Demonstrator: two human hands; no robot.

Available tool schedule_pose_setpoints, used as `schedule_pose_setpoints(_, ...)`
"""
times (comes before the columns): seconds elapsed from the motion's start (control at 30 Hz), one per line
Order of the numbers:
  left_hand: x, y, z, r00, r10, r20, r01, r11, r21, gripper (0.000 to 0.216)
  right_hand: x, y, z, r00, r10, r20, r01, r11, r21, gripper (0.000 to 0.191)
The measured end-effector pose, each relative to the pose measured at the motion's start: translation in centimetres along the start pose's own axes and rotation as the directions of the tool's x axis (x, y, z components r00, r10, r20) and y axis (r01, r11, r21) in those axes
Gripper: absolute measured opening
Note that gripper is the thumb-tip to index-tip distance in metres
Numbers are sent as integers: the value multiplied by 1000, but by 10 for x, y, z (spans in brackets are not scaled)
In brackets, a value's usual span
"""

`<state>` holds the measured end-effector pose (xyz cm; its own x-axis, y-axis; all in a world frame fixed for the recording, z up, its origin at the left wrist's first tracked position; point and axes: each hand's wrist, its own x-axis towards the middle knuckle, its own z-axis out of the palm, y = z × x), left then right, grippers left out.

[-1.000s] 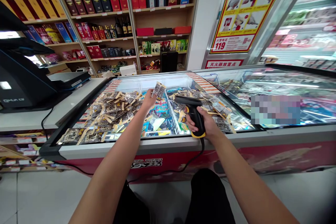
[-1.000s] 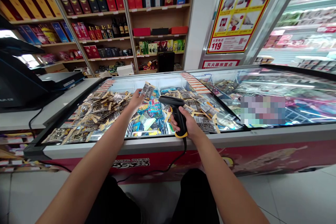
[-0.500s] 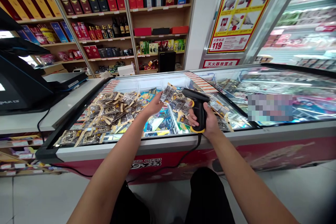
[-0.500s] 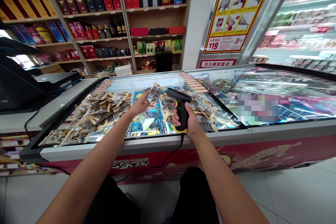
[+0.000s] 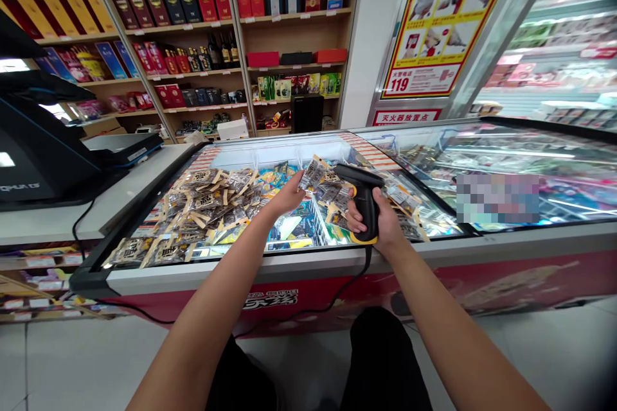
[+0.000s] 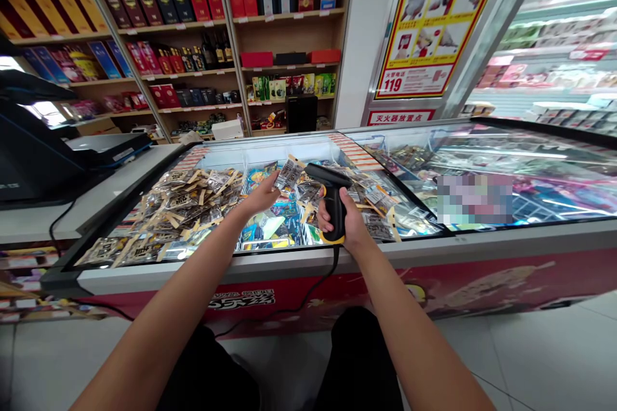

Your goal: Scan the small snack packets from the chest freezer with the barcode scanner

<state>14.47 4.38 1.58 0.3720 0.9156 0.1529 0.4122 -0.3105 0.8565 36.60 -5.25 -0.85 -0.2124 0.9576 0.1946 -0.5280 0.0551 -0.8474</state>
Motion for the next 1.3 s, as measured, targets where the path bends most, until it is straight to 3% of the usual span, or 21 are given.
schedule_pose_setpoints(0.17,4,-4,4,998,8,59,-2,994,-105,65,-1,-1,0,1000,-15,-1,15,1000,12,51)
schedule_pose_setpoints(0.33,21,2,12,993,-92,-75,77,979,-188,50,-2,-5,0,988,-136,-76,140,989,50,47)
schedule_pose_setpoints(0.43,40,15,20,984,-40,-174,27,997,-74,33,-2,-6,-2,976,-169,-137,178,982,57,48)
schedule_pose_setpoints(0.53,58,34,37,982,-6,-187,14,999,41,24,-3,-8,-3,967,-201,-158,214,975,65,49)
schedule_pose_setpoints(0.63,72,54,59,987,-45,-154,58,995,85,29,-3,-8,-3,962,-219,-161,231,971,61,49)
schedule_pose_setpoints(0.77,76,65,86,997,40,-69,-23,975,222,35,-2,-7,-5,969,-211,-128,223,972,81,46)
schedule_pose_setpoints(0.9,68,57,97,982,182,48,-179,824,538,40,-2,-6,-5,974,-196,-117,208,973,98,47)
schedule_pose_setpoints(1.0,55,50,95,962,266,70,-242,696,676,38,-1,-6,-3,971,-200,-128,211,974,85,48)
schedule_pose_setpoints(1.13,28,45,80,944,327,47,-250,614,749,42,-1,-6,-1,974,-194,-118,203,977,64,48)
schedule_pose_setpoints(1.3,-21,32,29,980,196,-39,-75,543,837,42,-3,-5,1,993,-107,-43,108,993,38,48)
